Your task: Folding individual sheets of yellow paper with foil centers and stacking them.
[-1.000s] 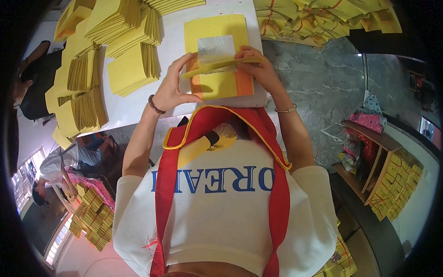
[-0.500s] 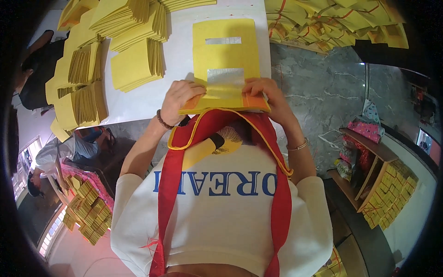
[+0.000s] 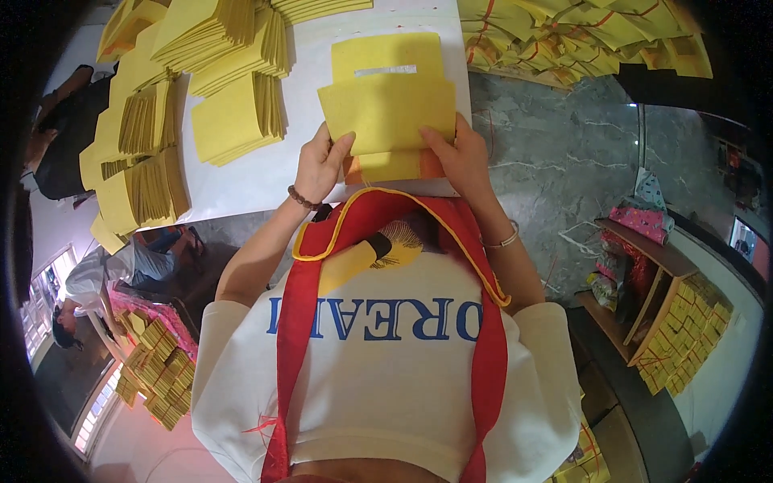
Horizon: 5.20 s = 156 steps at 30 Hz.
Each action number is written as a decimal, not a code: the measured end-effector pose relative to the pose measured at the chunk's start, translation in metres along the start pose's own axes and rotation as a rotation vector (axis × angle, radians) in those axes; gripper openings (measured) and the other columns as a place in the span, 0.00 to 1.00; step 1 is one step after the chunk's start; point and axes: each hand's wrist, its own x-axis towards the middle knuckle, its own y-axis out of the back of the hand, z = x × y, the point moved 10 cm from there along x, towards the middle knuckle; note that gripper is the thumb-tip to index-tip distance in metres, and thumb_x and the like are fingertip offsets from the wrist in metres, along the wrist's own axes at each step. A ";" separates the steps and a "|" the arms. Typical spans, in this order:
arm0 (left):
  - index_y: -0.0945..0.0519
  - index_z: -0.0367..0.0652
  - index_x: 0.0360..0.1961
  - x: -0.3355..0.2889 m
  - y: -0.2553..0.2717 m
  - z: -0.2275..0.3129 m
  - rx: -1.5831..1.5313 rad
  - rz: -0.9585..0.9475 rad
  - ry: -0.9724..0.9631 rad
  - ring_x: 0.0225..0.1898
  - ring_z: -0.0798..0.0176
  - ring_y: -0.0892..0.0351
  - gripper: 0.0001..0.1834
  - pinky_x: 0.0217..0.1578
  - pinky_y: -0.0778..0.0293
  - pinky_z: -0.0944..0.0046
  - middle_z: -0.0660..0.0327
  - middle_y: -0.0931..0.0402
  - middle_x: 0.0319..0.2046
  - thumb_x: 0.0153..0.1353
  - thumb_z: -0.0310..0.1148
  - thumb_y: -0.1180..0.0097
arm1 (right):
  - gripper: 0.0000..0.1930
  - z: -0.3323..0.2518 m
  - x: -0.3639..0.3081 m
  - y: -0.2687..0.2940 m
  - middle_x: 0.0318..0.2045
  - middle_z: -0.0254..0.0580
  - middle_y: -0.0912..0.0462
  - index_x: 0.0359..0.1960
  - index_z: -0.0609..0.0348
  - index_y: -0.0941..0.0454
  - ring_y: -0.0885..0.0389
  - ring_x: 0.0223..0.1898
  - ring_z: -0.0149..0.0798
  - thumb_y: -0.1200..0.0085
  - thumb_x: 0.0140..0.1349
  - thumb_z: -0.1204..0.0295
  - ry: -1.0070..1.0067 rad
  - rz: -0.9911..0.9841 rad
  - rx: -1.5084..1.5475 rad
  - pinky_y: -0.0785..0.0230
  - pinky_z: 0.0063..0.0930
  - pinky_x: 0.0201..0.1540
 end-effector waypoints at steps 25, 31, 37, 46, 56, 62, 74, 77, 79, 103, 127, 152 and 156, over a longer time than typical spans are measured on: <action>0.41 0.44 0.59 0.007 0.001 -0.025 -0.080 -0.077 0.382 0.30 0.60 0.23 0.34 0.30 0.31 0.62 0.57 0.22 0.29 0.51 0.33 0.41 | 0.21 -0.009 0.007 0.003 0.37 0.47 0.20 0.49 0.57 0.24 0.20 0.38 0.43 0.40 0.52 0.69 0.113 0.137 -0.197 0.30 0.29 0.41; 0.33 0.49 0.58 0.006 -0.019 0.090 0.770 0.161 -0.604 0.58 0.50 0.40 0.32 0.52 0.43 0.49 0.55 0.35 0.55 0.51 0.39 0.40 | 0.21 -0.007 0.006 0.002 0.37 0.48 0.20 0.49 0.57 0.24 0.20 0.38 0.43 0.41 0.52 0.68 0.083 0.153 -0.177 0.30 0.30 0.40; 0.35 0.56 0.61 0.015 -0.070 0.059 0.756 -0.059 -0.621 0.63 0.47 0.46 0.32 0.61 0.51 0.44 0.54 0.43 0.63 0.55 0.47 0.45 | 0.22 -0.008 0.008 -0.001 0.44 0.47 0.22 0.51 0.54 0.25 0.22 0.43 0.44 0.42 0.53 0.65 0.101 0.101 -0.228 0.32 0.35 0.46; 0.34 0.46 0.59 0.018 -0.080 0.051 0.867 -0.160 -0.580 0.65 0.46 0.48 0.29 0.61 0.54 0.43 0.52 0.43 0.63 0.55 0.41 0.48 | 0.32 -0.038 -0.006 -0.044 0.63 0.41 0.40 0.61 0.52 0.38 0.46 0.66 0.40 0.53 0.59 0.48 0.557 0.090 -0.949 0.63 0.74 0.56; 0.31 0.40 0.53 0.008 -0.036 0.069 0.357 -0.015 -0.622 0.55 0.48 0.37 0.28 0.55 0.43 0.52 0.52 0.34 0.54 0.47 0.30 0.42 | 0.34 -0.034 -0.003 -0.053 0.65 0.42 0.45 0.62 0.54 0.41 0.49 0.67 0.43 0.54 0.58 0.47 0.513 0.063 -1.043 0.63 0.78 0.53; 0.30 0.35 0.53 -0.012 -0.065 0.077 0.849 -0.170 -0.717 0.52 0.50 0.33 0.32 0.47 0.34 0.54 0.49 0.32 0.50 0.43 0.36 0.45 | 0.31 -0.025 0.005 -0.034 0.66 0.42 0.46 0.63 0.55 0.42 0.54 0.69 0.45 0.51 0.60 0.56 0.517 -0.137 -0.684 0.59 0.61 0.63; 0.23 0.45 0.47 -0.023 0.042 0.113 0.747 0.277 -0.845 0.42 0.63 0.29 0.22 0.38 0.35 0.62 0.66 0.26 0.41 0.46 0.29 0.50 | 0.18 -0.046 0.015 0.018 0.56 0.45 0.29 0.56 0.63 0.32 0.33 0.59 0.39 0.60 0.67 0.69 0.311 -0.013 0.036 0.46 0.31 0.62; 0.23 0.53 0.48 -0.030 0.117 0.080 1.003 0.408 -0.775 0.45 0.63 0.30 0.25 0.43 0.37 0.60 0.68 0.26 0.44 0.45 0.27 0.48 | 0.20 -0.033 0.015 0.038 0.51 0.46 0.26 0.54 0.65 0.31 0.30 0.55 0.38 0.66 0.70 0.63 0.278 0.138 0.135 0.42 0.32 0.59; 0.23 0.56 0.50 -0.026 0.154 0.047 1.107 0.424 -0.703 0.46 0.63 0.30 0.27 0.45 0.38 0.59 0.68 0.26 0.45 0.45 0.26 0.48 | 0.23 -0.019 0.018 0.042 0.48 0.46 0.24 0.53 0.66 0.30 0.28 0.52 0.37 0.70 0.71 0.61 0.216 0.148 0.229 0.39 0.32 0.56; 0.39 0.58 0.63 -0.003 0.152 -0.069 1.178 0.041 -0.216 0.57 0.49 0.41 0.38 0.55 0.42 0.50 0.53 0.40 0.57 0.48 0.27 0.47 | 0.11 0.003 0.016 0.015 0.39 0.33 0.22 0.45 0.61 0.24 0.27 0.39 0.25 0.52 0.64 0.72 0.183 0.109 0.108 0.35 0.18 0.42; 0.28 0.40 0.53 -0.041 0.023 0.071 0.491 -0.017 -0.695 0.44 0.49 0.29 0.27 0.44 0.33 0.54 0.52 0.28 0.45 0.48 0.28 0.43 | 0.12 -0.038 0.015 -0.012 0.47 0.37 0.25 0.38 0.53 0.20 0.36 0.57 0.44 0.40 0.49 0.73 0.669 -0.045 -0.522 0.43 0.35 0.58; 0.20 0.38 0.29 0.004 -0.030 0.021 0.035 -0.300 -0.074 0.21 0.66 0.25 0.09 0.25 0.30 0.67 0.58 0.23 0.20 0.55 0.33 0.45 | 0.14 0.000 0.034 0.004 0.48 0.37 0.23 0.39 0.63 0.20 0.37 0.60 0.37 0.55 0.65 0.67 0.373 -0.114 0.091 0.44 0.29 0.61; 0.20 0.37 0.28 0.007 -0.030 0.020 0.005 -0.295 -0.075 0.20 0.68 0.25 0.09 0.24 0.30 0.67 0.58 0.23 0.19 0.54 0.33 0.45 | 0.13 -0.002 0.033 0.002 0.47 0.37 0.23 0.37 0.63 0.19 0.37 0.59 0.37 0.55 0.65 0.68 0.376 -0.103 0.092 0.44 0.29 0.60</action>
